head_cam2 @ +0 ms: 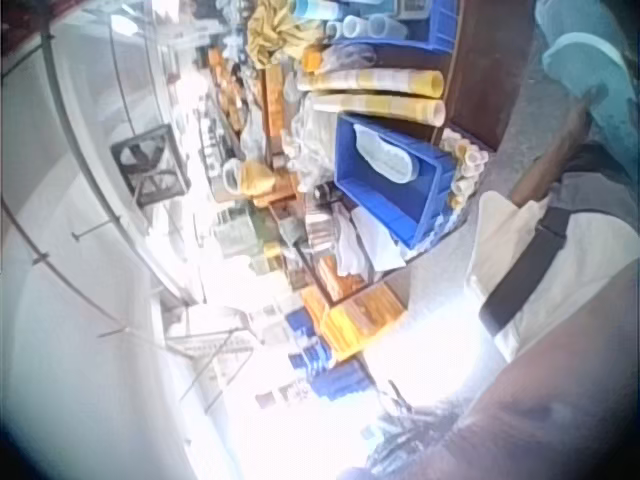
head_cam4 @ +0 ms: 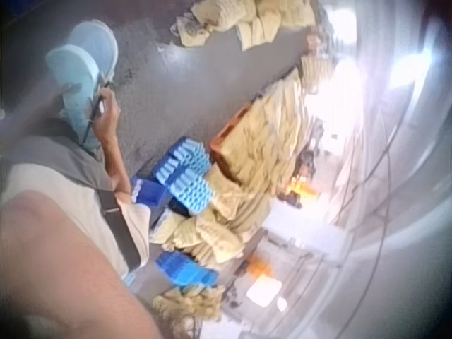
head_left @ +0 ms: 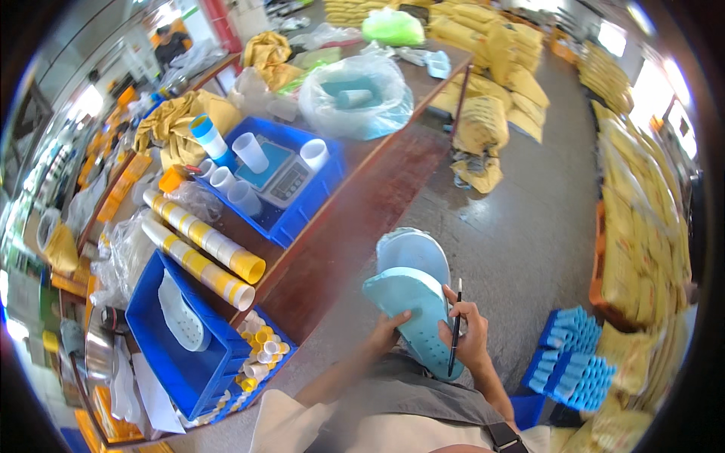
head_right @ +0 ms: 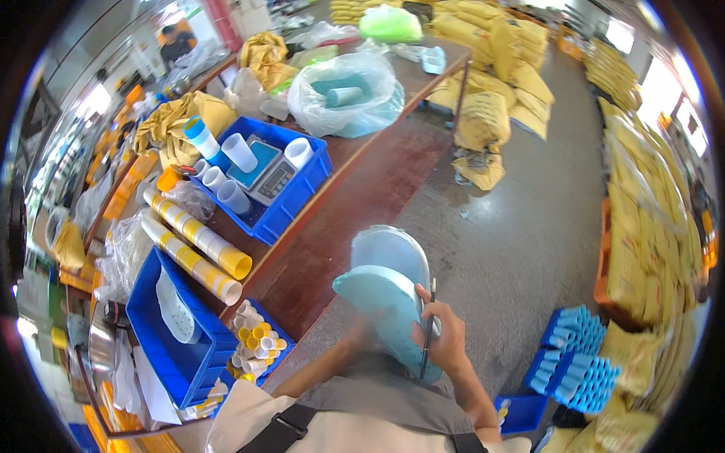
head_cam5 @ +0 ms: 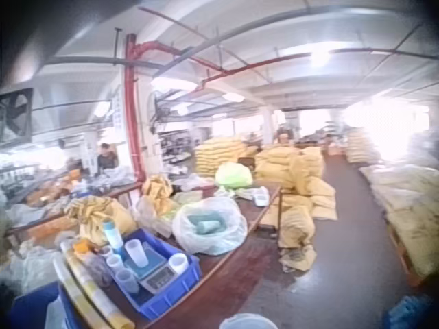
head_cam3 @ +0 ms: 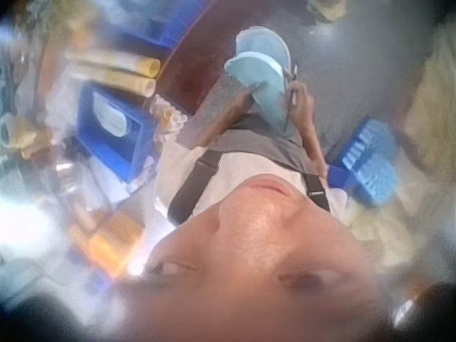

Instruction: The person moves around a workshop, handling yellow sacks and a blue tray, then retrieves light blue slipper soles. They use a pen to mark the soles, place them into a plastic bag, and continue marking additional soles while walking through the area.

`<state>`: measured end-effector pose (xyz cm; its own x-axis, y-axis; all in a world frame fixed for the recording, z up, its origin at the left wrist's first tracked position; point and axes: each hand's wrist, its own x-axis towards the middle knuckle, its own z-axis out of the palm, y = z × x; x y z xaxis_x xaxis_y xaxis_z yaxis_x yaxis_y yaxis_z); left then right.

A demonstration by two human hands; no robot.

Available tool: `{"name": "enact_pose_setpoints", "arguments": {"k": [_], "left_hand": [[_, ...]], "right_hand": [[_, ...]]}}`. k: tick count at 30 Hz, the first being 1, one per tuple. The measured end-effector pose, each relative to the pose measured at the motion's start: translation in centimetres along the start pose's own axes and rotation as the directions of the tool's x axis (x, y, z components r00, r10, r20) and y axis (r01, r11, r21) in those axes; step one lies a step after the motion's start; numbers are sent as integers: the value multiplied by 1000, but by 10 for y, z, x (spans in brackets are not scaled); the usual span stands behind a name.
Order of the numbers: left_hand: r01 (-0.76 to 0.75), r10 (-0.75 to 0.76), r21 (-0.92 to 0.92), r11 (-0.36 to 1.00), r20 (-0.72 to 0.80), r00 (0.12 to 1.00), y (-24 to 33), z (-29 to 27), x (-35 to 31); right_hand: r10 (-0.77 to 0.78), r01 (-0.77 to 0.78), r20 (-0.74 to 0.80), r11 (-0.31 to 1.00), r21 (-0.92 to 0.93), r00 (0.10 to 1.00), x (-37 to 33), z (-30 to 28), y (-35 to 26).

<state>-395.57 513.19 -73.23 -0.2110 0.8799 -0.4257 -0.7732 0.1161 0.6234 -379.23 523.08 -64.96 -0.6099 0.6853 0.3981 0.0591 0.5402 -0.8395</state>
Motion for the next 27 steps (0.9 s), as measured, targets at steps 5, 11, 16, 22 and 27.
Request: {"name": "enact_pose_setpoints", "arguments": {"k": [5, 11, 16, 22, 27], "left_hand": [[-109, 99, -53, 993, -167, 981, 65, 25, 46], [-294, 238, -132, 947, -329, 914, 115, 22, 157], [-434, 321, -246, 867, -391, 863, 161, 16, 262], [-584, 386, -285, 760, -525, 758, 196, 11, 331], [-676, 397, -265, 687, -643, 655, 211, 17, 360]], "right_hand": [[-352, 338, 22, 915, 221, 936, 209, -26, 62], [-517, 526, 128, 849, -48, 846, 464, 96, 123], [-718, 911, 576, 213, -354, 392, 563, 215, 163], [-708, 734, 235, 678, -38, 666, 669, 209, 194], [-321, 285, 297, 945, 159, 900, 757, 194, 242]]}}
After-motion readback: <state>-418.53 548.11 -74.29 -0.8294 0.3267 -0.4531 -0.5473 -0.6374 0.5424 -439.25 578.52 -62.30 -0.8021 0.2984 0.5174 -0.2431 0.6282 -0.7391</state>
